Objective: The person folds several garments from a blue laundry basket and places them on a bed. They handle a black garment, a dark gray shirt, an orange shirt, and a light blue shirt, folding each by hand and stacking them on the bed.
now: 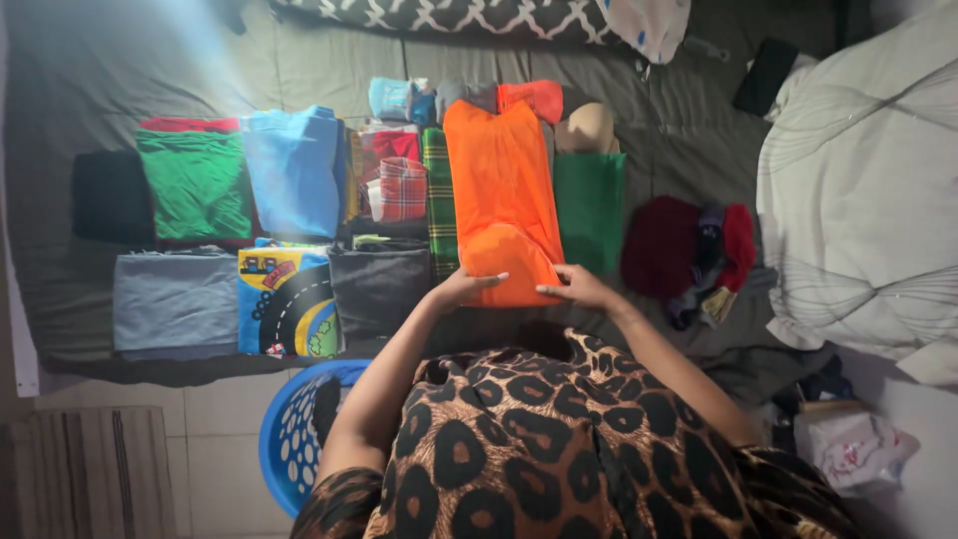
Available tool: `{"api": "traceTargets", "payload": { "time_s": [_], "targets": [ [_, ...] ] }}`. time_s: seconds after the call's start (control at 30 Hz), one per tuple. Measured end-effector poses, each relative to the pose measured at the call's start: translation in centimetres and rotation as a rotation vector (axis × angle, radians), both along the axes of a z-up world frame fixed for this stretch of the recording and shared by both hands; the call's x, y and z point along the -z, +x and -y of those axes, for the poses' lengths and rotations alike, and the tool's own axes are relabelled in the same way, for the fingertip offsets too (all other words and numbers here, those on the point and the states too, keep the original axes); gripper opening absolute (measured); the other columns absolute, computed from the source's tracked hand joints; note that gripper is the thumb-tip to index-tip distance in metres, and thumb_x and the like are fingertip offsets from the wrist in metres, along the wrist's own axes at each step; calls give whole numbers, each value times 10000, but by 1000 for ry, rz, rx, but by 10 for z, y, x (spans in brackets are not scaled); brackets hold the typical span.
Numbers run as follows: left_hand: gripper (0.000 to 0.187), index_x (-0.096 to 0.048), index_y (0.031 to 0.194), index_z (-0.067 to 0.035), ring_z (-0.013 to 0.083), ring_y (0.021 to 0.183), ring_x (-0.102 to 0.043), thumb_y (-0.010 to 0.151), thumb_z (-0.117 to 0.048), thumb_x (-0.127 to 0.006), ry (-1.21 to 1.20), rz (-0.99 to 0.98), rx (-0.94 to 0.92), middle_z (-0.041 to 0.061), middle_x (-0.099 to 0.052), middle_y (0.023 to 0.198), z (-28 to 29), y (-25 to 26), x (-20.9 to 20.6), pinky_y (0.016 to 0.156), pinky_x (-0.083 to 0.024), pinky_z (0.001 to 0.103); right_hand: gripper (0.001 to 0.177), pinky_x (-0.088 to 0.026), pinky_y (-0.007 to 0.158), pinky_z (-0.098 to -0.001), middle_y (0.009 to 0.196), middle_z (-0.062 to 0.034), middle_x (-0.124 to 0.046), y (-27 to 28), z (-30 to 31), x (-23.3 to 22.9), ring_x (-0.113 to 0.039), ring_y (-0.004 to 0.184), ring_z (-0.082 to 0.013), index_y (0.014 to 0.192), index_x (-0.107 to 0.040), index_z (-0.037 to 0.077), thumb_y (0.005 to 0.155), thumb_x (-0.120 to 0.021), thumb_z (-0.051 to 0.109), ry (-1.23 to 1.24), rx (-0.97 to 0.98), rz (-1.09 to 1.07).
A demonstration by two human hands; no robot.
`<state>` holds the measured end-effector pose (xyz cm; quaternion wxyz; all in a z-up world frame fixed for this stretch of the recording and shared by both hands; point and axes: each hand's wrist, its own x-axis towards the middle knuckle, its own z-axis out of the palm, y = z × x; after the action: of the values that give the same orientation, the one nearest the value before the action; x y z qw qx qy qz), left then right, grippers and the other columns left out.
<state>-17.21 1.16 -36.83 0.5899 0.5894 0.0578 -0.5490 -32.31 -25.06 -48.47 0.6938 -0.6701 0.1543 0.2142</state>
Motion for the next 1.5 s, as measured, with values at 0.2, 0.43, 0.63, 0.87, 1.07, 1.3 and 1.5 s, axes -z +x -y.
{"api": "traceTargets", "payload": {
  "time_s": [0.2,0.43,0.63,0.87,1.07,1.3,1.5],
  "targets": [
    [449,-748,1196,-105,238,1024,-700,774,-128,-900,-82,169,7,139,-750,1103,-8,12,51,927,-553,427,178,-595,768,-357,1011,-90,-754,38,-11,-18,-666,894,-198,1136,-721,38,960,-718,58,-46,115,24],
    [1198,-141,1656,-179,465,1296,-507,773,-103,-948,-75,63,-194,446,-412,1412,-15,9,64,1031,-486,543,264,-572,557,-279,935,-34,-759,36,12,93,-693,701,-133,1195,-710,180,941,-763,128,-139,267,22],
    [989,-184,1644,-199,360,1074,-709,906,-178,-843,-52,234,-222,318,-674,1209,-24,-22,91,880,-613,449,249,-618,624,-366,937,-144,-753,13,8,120,-733,784,-226,1192,-666,81,953,-733,62,-53,410,-13],
    [654,-285,1623,-272,442,1115,-680,1044,-249,-588,205,485,-196,291,-724,1119,-29,-50,58,932,-556,529,443,-449,1111,-443,1296,-222,-662,17,-29,33,-574,1280,-216,1305,-622,0,965,-785,231,-272,386,5],
    [594,-289,1618,-223,454,1102,-685,1068,-225,-514,270,472,-267,309,-707,1161,-32,-65,86,899,-559,524,364,-510,999,-415,1168,-157,-726,25,-42,4,-659,1121,-205,1250,-669,40,944,-776,207,-392,388,5],
    [759,-540,1462,-79,424,1310,-539,859,-493,-746,417,1700,-102,242,-558,1414,-29,-65,64,1087,-411,523,776,-465,1048,-526,1228,-229,-623,11,-45,-14,-591,1193,-442,1355,-534,63,760,-944,342,-832,473,193],
    [882,-487,1503,-58,325,1454,-439,672,-282,-679,327,1742,413,178,-469,1567,-31,-64,101,1222,-292,529,1160,-359,1175,-555,1511,-235,-486,1,-47,0,-464,1420,-391,1517,-319,111,703,-921,678,-565,495,-453]
  ]
}}
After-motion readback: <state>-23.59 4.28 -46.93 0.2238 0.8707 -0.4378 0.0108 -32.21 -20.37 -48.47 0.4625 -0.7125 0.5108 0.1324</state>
